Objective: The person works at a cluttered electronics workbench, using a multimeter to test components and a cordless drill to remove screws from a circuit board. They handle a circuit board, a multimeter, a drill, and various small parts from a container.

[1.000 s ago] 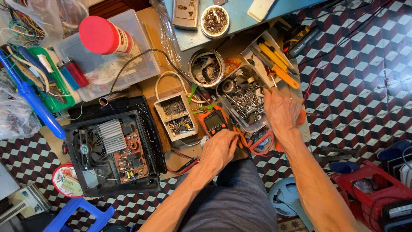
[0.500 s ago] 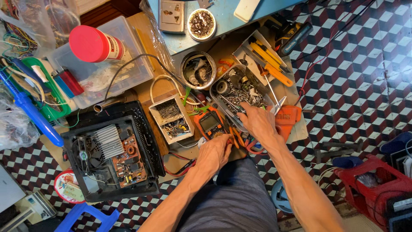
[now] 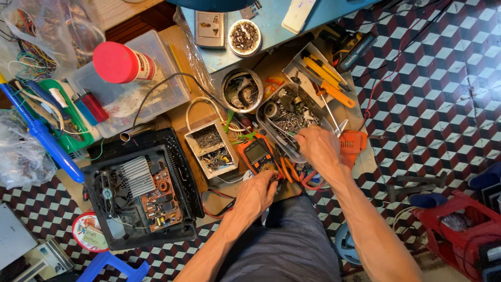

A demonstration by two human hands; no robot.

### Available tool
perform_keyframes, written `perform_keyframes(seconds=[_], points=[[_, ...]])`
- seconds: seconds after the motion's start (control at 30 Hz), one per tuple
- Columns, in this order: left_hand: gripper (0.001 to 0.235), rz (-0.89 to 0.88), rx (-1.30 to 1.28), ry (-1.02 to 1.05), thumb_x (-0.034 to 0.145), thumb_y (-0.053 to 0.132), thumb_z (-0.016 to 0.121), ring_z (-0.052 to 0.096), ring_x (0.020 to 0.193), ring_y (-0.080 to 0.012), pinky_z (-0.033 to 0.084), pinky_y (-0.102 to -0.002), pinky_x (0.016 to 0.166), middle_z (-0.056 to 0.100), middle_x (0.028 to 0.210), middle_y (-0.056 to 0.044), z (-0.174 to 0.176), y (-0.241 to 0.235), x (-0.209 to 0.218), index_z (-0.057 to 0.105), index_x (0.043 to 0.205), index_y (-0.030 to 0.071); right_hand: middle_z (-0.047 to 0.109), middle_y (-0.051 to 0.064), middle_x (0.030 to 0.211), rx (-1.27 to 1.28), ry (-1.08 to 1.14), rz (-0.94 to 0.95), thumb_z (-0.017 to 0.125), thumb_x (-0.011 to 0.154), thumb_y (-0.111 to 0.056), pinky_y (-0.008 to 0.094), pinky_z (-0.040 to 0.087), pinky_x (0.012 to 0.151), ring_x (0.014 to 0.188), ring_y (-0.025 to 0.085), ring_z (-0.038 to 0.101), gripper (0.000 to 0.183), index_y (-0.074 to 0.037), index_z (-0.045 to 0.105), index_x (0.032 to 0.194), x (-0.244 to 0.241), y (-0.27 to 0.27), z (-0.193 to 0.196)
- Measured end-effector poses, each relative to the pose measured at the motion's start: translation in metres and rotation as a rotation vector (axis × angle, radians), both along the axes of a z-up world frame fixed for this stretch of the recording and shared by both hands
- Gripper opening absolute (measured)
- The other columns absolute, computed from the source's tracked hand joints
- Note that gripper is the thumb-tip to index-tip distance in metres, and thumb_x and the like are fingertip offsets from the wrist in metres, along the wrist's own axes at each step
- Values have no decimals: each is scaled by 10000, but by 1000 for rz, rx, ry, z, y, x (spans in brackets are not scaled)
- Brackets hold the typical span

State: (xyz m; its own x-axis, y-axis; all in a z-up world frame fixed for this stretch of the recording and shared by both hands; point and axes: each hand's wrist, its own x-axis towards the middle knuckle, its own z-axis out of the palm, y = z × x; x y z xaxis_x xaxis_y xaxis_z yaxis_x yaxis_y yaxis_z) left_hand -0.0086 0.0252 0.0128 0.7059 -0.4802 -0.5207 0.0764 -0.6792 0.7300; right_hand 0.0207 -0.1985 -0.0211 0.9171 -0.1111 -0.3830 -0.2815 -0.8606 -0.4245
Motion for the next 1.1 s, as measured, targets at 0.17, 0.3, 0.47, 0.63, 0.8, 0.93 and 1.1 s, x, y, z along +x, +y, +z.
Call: perform_keyframes(seconds=[0.17,0.3,0.47,0.63,0.8,0.93,1.1], points=[[299,52,-19,80,926,191,633,708,944,-387,554,-460,809,742,1010,-193,-2,-1,-1,691,1194,74,740,88,929,164,-45,-226,663,942,-274,434,536,694,807,313,708,218,-91,776,975,-35,-24,47],[316,96,-67,54,948,232,635,715,1031,-343,553,-414,886,726,1149,-179,3,-5,-1,686,1216,72,720,111,906,194,-135,-230,682,951,-211,376,526,673,788,286,694,192,-64,774,1032,-44,-24,67],[511,237,-253,-346,940,283,707,576,1253,-395,452,-426,1024,595,1373,-272,17,-22,-1,587,1352,6,710,82,868,386,-180,-353,687,953,-154,278,506,633,722,165,672,169,-30,747,1053,-78,-13,102],[474,413,-536,352,1033,328,562,639,1097,-196,497,-319,976,695,1187,-72,5,-28,-24,535,1412,44,688,107,786,550,42,-436,681,955,-168,321,486,580,661,182,615,185,-49,764,1069,-97,31,98],[343,703,-487,584,1061,293,541,597,744,-105,524,-263,686,683,887,-42,-51,-11,-48,646,1180,-11,720,128,909,413,-136,-283,636,975,-151,387,544,712,803,278,711,183,-54,739,1093,-98,49,56],[290,735,-449,607,1067,245,507,572,690,-90,496,-255,625,683,870,-48,-84,-5,-52,623,1146,-9,693,177,1004,131,-341,-317,644,977,-158,478,544,733,870,409,680,153,-44,712,1054,-71,40,6],[298,620,-337,569,1039,216,464,640,740,-101,565,-269,672,696,890,-34,-87,-31,-35,573,1246,31,668,200,1025,-69,-76,-94,697,908,-217,521,546,684,819,409,688,220,-8,674,971,-27,28,-53]])
